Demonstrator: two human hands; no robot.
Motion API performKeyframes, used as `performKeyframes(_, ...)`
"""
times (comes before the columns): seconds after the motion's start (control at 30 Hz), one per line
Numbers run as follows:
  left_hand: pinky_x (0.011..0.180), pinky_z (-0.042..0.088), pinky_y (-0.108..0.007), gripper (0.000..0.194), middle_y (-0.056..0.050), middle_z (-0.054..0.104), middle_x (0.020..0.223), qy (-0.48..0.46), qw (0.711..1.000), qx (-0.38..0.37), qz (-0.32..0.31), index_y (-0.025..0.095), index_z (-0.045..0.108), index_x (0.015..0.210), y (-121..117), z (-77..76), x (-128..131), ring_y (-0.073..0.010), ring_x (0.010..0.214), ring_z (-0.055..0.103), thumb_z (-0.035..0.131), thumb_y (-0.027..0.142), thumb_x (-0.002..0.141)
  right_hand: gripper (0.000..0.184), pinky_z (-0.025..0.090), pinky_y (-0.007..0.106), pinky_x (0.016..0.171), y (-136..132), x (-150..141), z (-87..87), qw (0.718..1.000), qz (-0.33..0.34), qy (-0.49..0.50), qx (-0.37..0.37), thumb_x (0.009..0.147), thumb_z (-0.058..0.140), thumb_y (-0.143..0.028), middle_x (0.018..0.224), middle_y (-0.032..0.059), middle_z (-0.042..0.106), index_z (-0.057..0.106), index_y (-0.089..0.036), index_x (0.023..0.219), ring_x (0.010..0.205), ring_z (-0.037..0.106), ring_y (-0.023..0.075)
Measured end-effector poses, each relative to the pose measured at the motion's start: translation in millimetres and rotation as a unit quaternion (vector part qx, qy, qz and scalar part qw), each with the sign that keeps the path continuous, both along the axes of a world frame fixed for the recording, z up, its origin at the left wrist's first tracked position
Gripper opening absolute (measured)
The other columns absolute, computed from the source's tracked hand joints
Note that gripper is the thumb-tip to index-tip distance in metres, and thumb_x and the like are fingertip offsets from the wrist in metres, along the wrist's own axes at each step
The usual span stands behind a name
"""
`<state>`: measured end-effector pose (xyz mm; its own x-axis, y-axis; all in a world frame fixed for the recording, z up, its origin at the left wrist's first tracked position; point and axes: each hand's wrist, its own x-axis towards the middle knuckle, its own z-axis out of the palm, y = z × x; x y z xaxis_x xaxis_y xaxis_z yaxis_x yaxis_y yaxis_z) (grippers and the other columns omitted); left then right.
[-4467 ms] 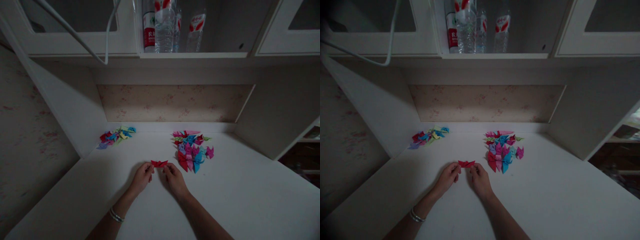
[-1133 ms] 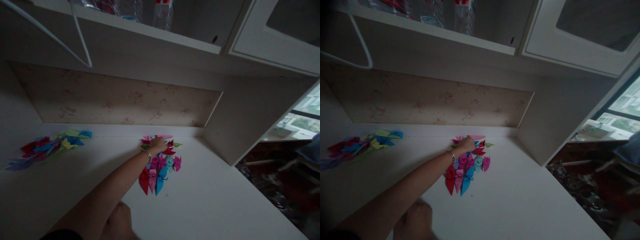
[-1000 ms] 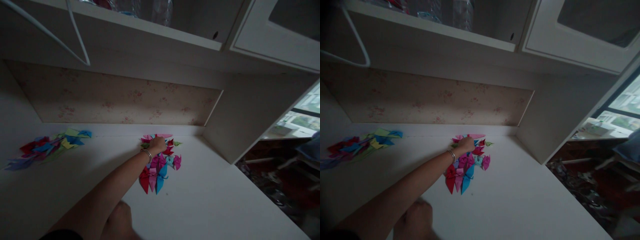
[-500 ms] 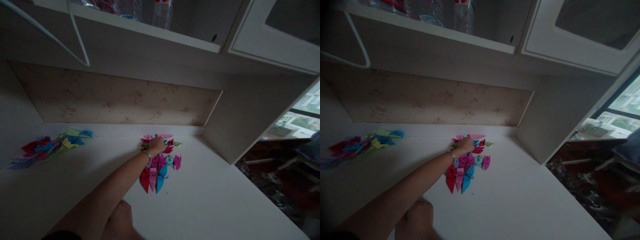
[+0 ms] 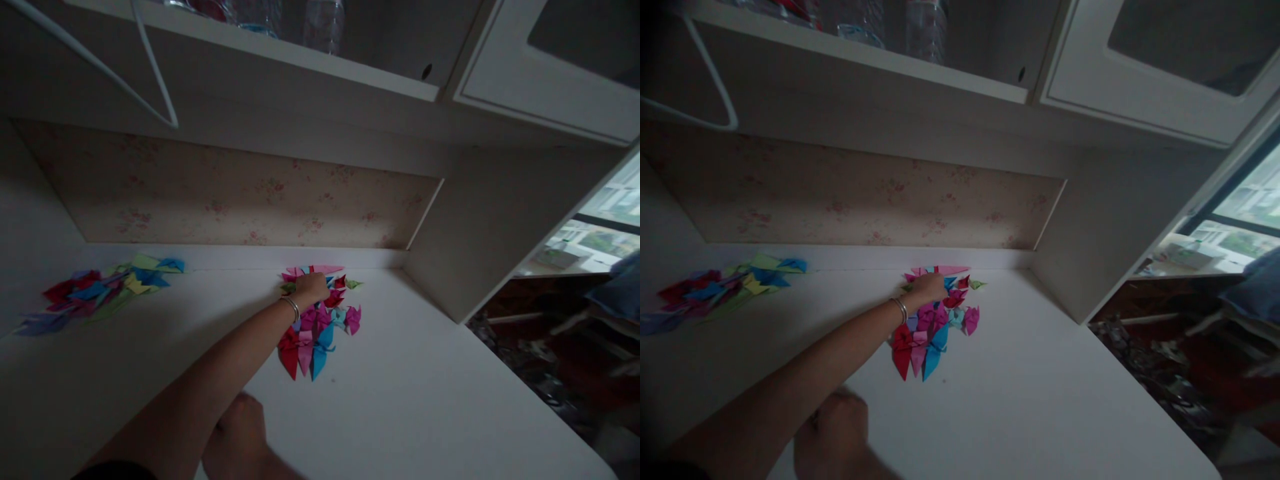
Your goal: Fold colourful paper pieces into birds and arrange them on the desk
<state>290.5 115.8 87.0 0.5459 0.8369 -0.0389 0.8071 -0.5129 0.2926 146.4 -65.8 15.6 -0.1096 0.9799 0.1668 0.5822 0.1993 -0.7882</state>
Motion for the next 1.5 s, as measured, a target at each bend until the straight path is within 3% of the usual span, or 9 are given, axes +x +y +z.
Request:
performKeyframes(0.17, 0.072, 0.047, -0.028, 0.028, -0.018, 0.072, 0.096, -0.044, 0.999, 0.023, -0.003, 0.015, 0.074, 0.091, 4.9, 15.8, -27.9, -0.0267, 0.089, 0.067, 0.058, 0.025, 0.07, 0.021, 0.044, 0.018, 0.07, 1.5, -2.4, -7.6, 1.0, -0.026, 0.0, -0.01, 0.088, 0.047, -0.021, 0.089, -0.0034, 0.07, 0.067, -0.026, 0.09, 0.079, 0.064, 0.0119)
performKeyframes(0.37, 0.076, 0.044, -0.024, 0.026, -0.007, 0.074, 0.092, -0.097, 0.994, 0.044, -0.01, 0.023, 0.075, 0.081, 3.6, 22.1, -111.1, -0.0208, 0.09, 0.065, 0.05, 0.026, 0.077, 0.023, 0.04, 0.017, 0.063, 2.4, -3.3, -8.0, 1.0, -0.028, 0.011, 0.005, 0.088, 0.045, -0.023, 0.078, -0.0061, 0.068, 0.067, -0.026, 0.084, 0.069, 0.061, 0.0093)
performKeyframes(0.47, 0.076, 0.043, -0.021, 0.028, -0.004, 0.074, 0.094, -0.113, 0.993, 0.037, 0.0, 0.023, 0.075, 0.085, -6.5, 8.8, -159.7, -0.018, 0.09, 0.065, 0.048, 0.025, 0.079, 0.022, 0.039, 0.017, 0.06, 1.4, -3.3, -5.6, 0.999, -0.033, 0.018, -0.004, 0.088, 0.045, -0.025, 0.077, -0.0059, 0.068, 0.067, -0.027, 0.085, 0.067, 0.061, 0.0096)
performKeyframes(0.6, 0.072, 0.044, -0.021, 0.03, -0.004, 0.074, 0.088, -0.187, 0.982, -0.027, 0.022, 0.019, 0.074, 0.085, -31.1, -22.9, -219.7, -0.017, 0.082, 0.065, 0.047, 0.028, 0.079, 0.022, 0.039, 0.018, 0.061, 0.3, -4.7, -4.9, 0.999, -0.04, 0.026, -0.018, 0.087, 0.046, -0.026, 0.078, -0.0048, 0.069, 0.068, -0.027, 0.087, 0.068, 0.062, 0.011)
performKeyframes(0.77, 0.066, 0.044, -0.023, 0.032, -0.002, 0.072, 0.074, -0.253, 0.961, -0.106, 0.045, 0.015, 0.072, 0.075, -68.8, -55.0, -272.6, -0.0185, 0.075, 0.063, 0.046, 0.033, 0.077, 0.026, 0.038, 0.019, 0.057, -0.9, -9.0, -5.9, 0.998, -0.055, 0.021, -0.016, 0.09, 0.042, -0.031, 0.076, -0.0028, 0.069, 0.067, -0.025, 0.088, 0.065, 0.06, 0.0122)
performKeyframes(1.03, 0.075, 0.046, -0.027, 0.026, -0.003, 0.072, 0.081, -0.417, 0.888, -0.164, 0.096, 0.017, 0.073, 0.079, -104.0, -64.1, -295.7, -0.0207, 0.083, 0.062, 0.054, 0.036, 0.074, 0.025, 0.039, 0.022, 0.062, -3.8, -15.4, -3.0, 0.997, -0.073, 0.005, -0.012, 0.089, 0.043, -0.031, 0.077, -0.0005, 0.069, 0.067, -0.024, 0.089, 0.069, 0.061, 0.0142)
performKeyframes(1.5, 0.08, 0.047, -0.028, 0.025, -0.006, 0.072, 0.086, -0.45, 0.869, -0.194, 0.066, 0.015, 0.072, 0.081, -108.2, -68.5, -302.8, -0.0204, 0.086, 0.063, 0.057, 0.033, 0.074, 0.03, 0.037, 0.022, 0.059, -2.8, -15.2, -12.1, 0.997, -0.074, 0.008, -0.008, 0.09, 0.041, -0.035, 0.073, 0.0006, 0.066, 0.067, -0.021, 0.088, 0.064, 0.056, 0.0135)
